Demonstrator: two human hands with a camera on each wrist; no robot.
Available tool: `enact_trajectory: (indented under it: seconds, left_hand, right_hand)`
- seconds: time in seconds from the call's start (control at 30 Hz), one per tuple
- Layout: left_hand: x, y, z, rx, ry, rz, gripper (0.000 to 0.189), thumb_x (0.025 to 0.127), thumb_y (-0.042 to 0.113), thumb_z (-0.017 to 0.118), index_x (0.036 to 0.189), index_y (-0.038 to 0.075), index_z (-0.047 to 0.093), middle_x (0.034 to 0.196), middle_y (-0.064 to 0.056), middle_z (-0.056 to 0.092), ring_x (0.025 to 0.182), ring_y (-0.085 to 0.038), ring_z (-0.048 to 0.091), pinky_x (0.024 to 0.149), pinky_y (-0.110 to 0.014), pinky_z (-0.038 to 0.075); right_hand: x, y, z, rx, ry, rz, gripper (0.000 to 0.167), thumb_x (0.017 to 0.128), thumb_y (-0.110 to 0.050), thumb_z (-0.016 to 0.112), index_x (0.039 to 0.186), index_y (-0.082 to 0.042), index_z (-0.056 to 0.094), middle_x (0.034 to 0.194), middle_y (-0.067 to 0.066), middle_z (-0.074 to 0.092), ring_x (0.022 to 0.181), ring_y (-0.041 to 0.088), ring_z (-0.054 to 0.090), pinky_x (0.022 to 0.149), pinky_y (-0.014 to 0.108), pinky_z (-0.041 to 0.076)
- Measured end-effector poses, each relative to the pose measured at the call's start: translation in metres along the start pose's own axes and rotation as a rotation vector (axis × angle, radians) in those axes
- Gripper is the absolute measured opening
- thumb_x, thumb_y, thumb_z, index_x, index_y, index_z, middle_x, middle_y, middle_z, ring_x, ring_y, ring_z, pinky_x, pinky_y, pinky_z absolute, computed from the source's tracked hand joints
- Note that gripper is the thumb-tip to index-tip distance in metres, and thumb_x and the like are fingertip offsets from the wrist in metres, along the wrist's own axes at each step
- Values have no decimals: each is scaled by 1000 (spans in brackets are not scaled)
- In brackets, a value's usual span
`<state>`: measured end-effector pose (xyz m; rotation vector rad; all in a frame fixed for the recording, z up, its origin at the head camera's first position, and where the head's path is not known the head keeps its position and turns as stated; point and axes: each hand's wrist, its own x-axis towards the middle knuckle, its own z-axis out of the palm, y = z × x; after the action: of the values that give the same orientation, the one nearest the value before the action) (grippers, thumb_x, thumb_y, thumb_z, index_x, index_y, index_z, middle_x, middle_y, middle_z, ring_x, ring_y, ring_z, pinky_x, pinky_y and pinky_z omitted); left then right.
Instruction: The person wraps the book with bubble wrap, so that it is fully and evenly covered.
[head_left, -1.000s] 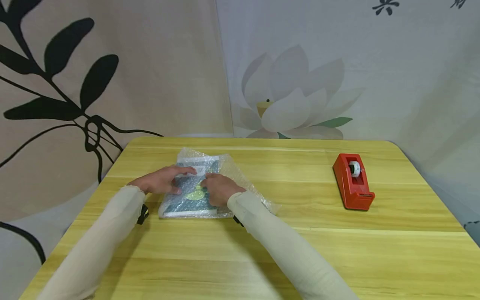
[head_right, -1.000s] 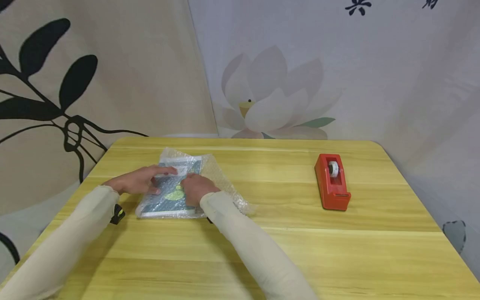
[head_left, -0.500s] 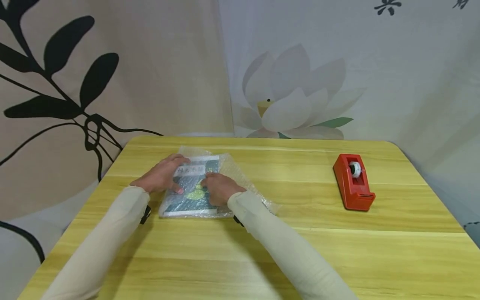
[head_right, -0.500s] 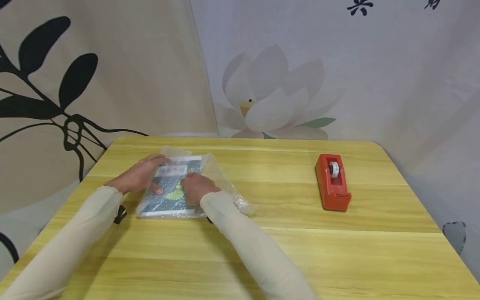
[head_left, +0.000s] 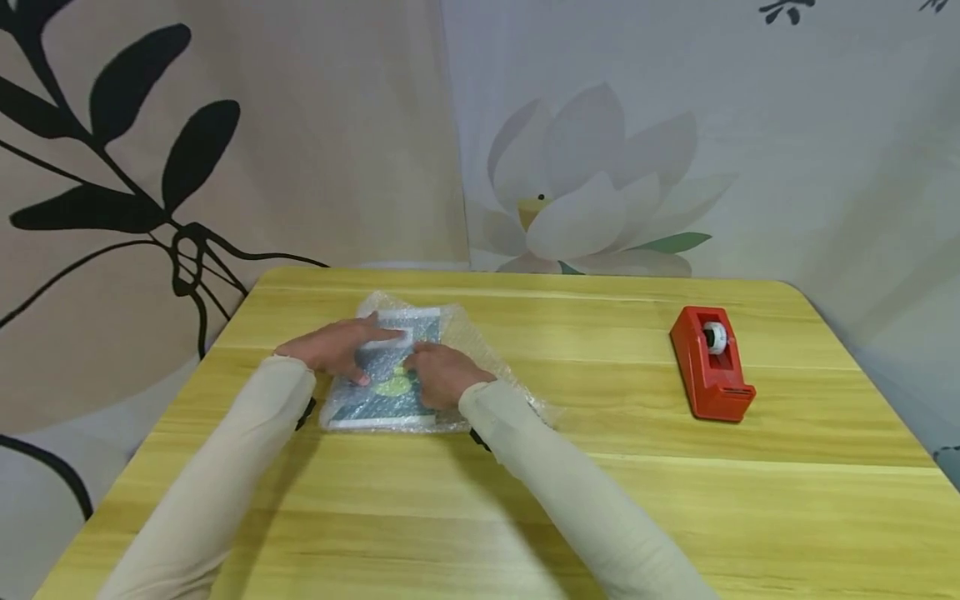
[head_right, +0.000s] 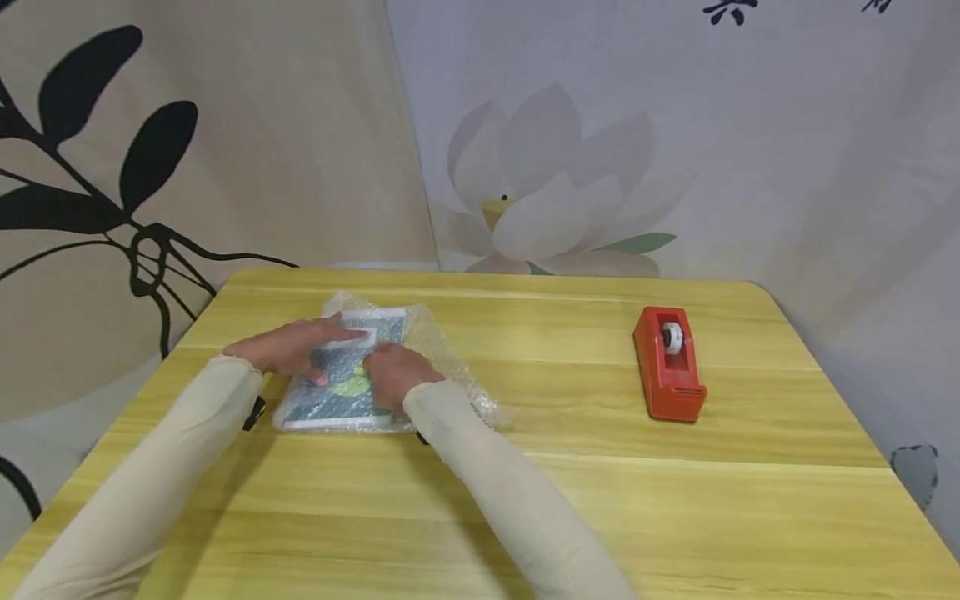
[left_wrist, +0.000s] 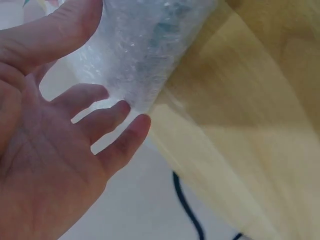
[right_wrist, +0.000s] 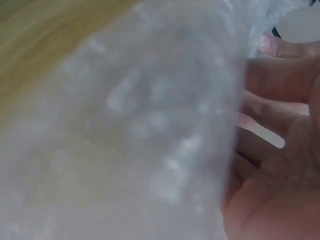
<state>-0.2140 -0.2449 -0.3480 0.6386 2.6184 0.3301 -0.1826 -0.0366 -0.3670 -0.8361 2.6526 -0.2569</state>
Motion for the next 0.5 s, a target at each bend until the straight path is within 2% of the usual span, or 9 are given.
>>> enact_trajectory:
  seconds: [0.17, 0.27, 0.5]
  left_hand:
    - [-2, -3, 4, -110, -58, 1, 87, 86, 16, 76, 159, 19, 28, 166, -29, -7, 151, -55, 0, 117, -74, 16]
    - [-3, -5, 3, -117, -67, 6, 87, 87, 17, 74, 160, 19, 26, 166, -28, -9, 152, -54, -3, 117, -75, 15]
    - [-5, -6, 2, -111, -72, 3, 87, 87, 20, 74, 160, 19, 26, 166, -29, -9, 152, -55, -3, 116, -76, 15]
  right_hand:
    - [-3, 2, -1, -19, -21, -1, 58, 96, -8, 62, 151, -23, 47, 168, 1, 28, 156, 20, 27, 120, 36, 39]
    - [-4, 1, -1, -28, -35, 2, 58, 98, -11, 61, 152, -23, 44, 169, 0, 24, 157, 18, 23, 122, 36, 36]
    - [-3, -1, -1, -42, -65, 17, 58, 101, -14, 58, 154, -25, 39, 170, -1, 19, 158, 17, 19, 120, 36, 39]
